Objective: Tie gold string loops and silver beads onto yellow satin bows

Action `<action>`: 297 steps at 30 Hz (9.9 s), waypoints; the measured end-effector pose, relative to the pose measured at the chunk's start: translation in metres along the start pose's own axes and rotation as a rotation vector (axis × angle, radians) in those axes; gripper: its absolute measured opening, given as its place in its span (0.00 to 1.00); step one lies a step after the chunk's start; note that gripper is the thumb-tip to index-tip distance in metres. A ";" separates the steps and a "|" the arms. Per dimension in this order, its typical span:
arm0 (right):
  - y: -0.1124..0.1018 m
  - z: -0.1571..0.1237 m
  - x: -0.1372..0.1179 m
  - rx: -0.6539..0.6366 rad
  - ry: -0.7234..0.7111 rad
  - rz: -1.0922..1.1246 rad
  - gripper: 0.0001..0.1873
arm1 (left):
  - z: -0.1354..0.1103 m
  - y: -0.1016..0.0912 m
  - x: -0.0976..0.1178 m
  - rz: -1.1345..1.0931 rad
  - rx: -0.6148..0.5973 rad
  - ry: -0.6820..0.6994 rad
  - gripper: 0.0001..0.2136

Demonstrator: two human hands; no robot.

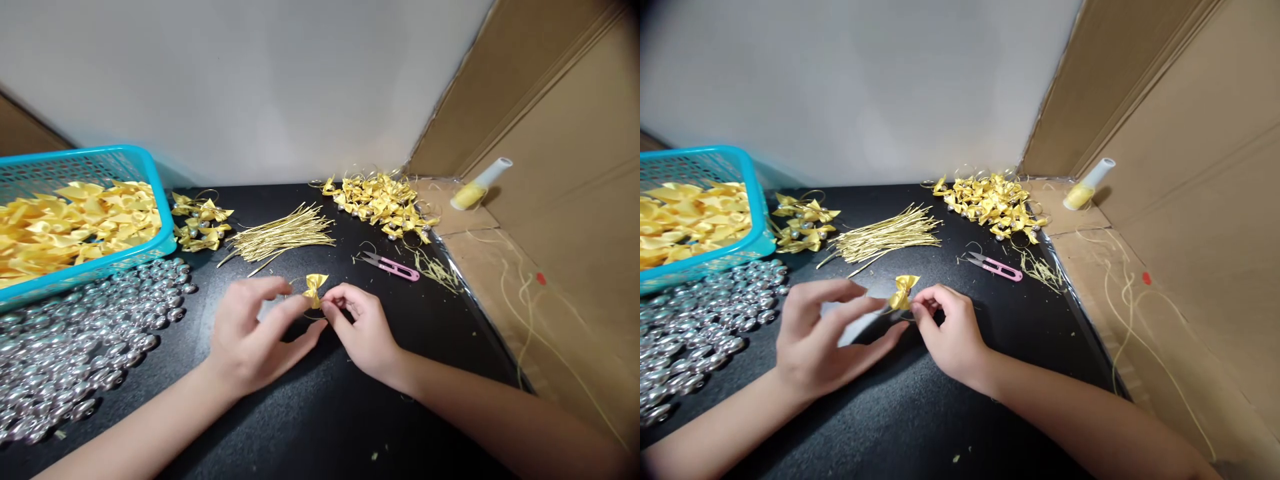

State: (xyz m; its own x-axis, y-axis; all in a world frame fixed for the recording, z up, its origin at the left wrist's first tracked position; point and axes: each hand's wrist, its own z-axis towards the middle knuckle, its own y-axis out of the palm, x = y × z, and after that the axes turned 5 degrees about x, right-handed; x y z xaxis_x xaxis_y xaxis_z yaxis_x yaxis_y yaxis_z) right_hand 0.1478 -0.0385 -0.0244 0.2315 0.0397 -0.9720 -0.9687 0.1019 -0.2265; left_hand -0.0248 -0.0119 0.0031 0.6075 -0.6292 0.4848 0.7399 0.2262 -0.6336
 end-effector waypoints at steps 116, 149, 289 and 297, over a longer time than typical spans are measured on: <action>0.001 -0.005 0.002 0.031 -0.078 -0.139 0.06 | 0.001 0.013 -0.004 0.297 -0.124 0.552 0.03; -0.002 0.000 0.006 -0.083 0.050 0.081 0.07 | 0.014 0.007 0.004 -0.172 -0.142 -0.173 0.01; -0.002 -0.003 0.006 -0.070 -0.003 0.136 0.08 | 0.008 0.006 0.011 -0.234 -0.190 -0.267 0.01; -0.001 -0.004 0.006 -0.065 -0.007 0.133 0.08 | 0.011 0.005 0.008 -0.177 -0.211 -0.163 0.02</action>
State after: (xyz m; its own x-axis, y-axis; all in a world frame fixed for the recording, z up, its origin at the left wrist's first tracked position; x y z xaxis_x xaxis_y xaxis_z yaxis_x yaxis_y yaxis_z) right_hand 0.1501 -0.0419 -0.0297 0.1015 0.0556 -0.9933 -0.9945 0.0304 -0.0999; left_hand -0.0130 -0.0074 0.0104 0.5255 -0.5135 0.6784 0.7726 -0.0460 -0.6333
